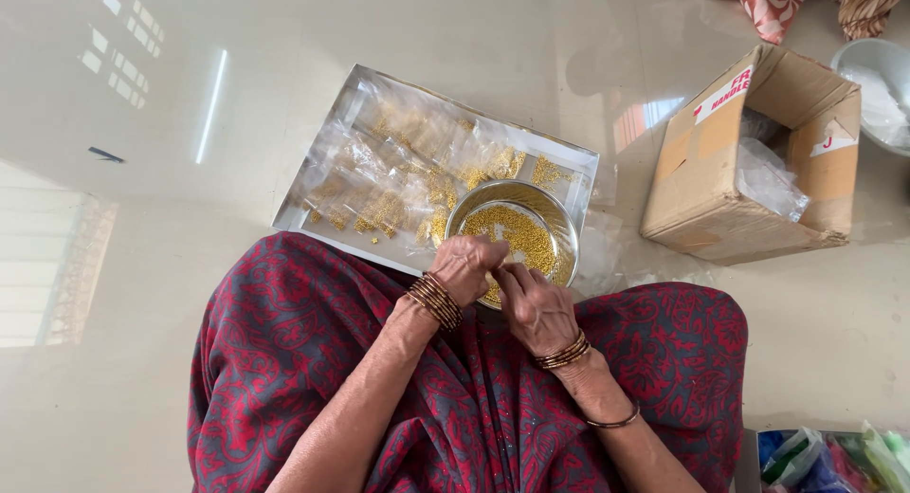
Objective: The person packages small gold-colored beads from a bowl into individual plastic bags.
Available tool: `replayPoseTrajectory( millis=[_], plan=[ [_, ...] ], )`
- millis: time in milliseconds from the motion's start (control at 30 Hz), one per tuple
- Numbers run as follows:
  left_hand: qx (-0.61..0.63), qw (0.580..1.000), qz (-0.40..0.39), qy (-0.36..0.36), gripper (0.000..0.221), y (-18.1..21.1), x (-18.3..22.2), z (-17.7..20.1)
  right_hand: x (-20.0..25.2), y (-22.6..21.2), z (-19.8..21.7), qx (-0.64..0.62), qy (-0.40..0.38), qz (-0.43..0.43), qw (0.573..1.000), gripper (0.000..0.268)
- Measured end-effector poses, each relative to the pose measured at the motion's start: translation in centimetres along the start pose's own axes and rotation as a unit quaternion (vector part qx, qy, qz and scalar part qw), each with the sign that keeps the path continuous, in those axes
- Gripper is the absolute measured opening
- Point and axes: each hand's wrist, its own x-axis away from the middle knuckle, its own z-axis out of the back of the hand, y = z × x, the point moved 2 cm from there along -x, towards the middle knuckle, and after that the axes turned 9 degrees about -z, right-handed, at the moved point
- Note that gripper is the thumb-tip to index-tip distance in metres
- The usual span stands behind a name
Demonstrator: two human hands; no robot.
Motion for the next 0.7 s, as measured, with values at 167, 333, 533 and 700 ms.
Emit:
replayPoseTrajectory(
  millis=[167, 333, 533, 700],
  plan=[
    [-0.056, 0.997, -0.039, 0.025, 0.026, 1.2, -0.1, 0.8, -0.1, 0.9, -2.0, 0.049, -0.045, -0.041, 0.997, 0.029],
    [-0.066, 0.992, -0.066, 0.080, 0.024, 1.5, -0.3, 1.6, -1.9, 0.4, -0.8, 0.038, -0.038, -0.040, 0.998, 0.035],
    [-0.070, 0.991, 0.100, 0.060, 0.030, -2.7, 0.0, 1.0, -2.3, 6.4, -2.6, -0.287, 0.001, -0.172, 0.943, 0.026],
    [-0.049, 0.968, 0.124, 0.210, 0.029, -3.6, 0.0, 4.5, -3.6, 11.4, -9.1, -0.198, -0.006, -0.140, 0.970, 0.033]
  ],
)
